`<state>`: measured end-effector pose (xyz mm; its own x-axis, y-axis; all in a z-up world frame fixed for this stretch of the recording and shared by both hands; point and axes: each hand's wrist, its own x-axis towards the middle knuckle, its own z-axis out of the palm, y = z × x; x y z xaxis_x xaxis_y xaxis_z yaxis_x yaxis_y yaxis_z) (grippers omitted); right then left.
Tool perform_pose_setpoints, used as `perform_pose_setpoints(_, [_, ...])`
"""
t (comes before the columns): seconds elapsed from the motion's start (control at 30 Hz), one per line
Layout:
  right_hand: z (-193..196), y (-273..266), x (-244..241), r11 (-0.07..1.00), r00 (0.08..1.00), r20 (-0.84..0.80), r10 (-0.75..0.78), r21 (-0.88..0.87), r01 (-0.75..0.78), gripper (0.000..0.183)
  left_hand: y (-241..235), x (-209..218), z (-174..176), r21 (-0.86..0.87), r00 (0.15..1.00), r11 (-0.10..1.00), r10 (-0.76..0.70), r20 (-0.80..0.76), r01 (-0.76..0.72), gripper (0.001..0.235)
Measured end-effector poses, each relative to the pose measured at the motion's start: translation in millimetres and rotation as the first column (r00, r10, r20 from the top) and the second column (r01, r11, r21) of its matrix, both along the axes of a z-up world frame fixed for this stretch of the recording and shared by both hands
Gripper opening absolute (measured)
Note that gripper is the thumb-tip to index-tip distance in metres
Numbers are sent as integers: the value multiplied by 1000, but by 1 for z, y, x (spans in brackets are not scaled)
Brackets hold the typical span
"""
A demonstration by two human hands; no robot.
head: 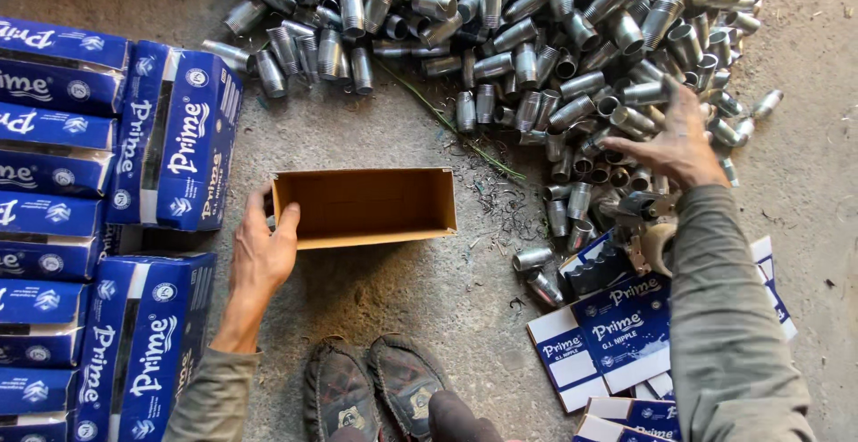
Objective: The person places metal nipples into a cardboard box, seals the box with a tape dispenser, and then repeats the process with additional boxes.
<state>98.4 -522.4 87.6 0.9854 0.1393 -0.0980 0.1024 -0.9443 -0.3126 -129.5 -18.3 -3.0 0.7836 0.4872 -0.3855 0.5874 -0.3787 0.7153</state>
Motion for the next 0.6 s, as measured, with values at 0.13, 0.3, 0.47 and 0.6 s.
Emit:
perform_pose_setpoints(0.13, [-54,-23,9,974,984,105,-147,186,126,124,-3,1,10,-63,1000,998,-7,25,8,52])
perform_pose_setpoints(0.3, [-82,-24,22,958,944,180,-277,121,258,104,-1,-7,10,-82,997,996,-26,69,32,47])
perform_pose_setpoints(0.47, [-89,19,15,996,970,243,-24,90,2,110,-5,-4,36,-72,998,996,-59,15,60,50])
perform_pose_setpoints(0.6, [-70,110,-28,998,1000,23,9,-67,-7,113,10,-10,15,-33,998,997,-62,12,63,54])
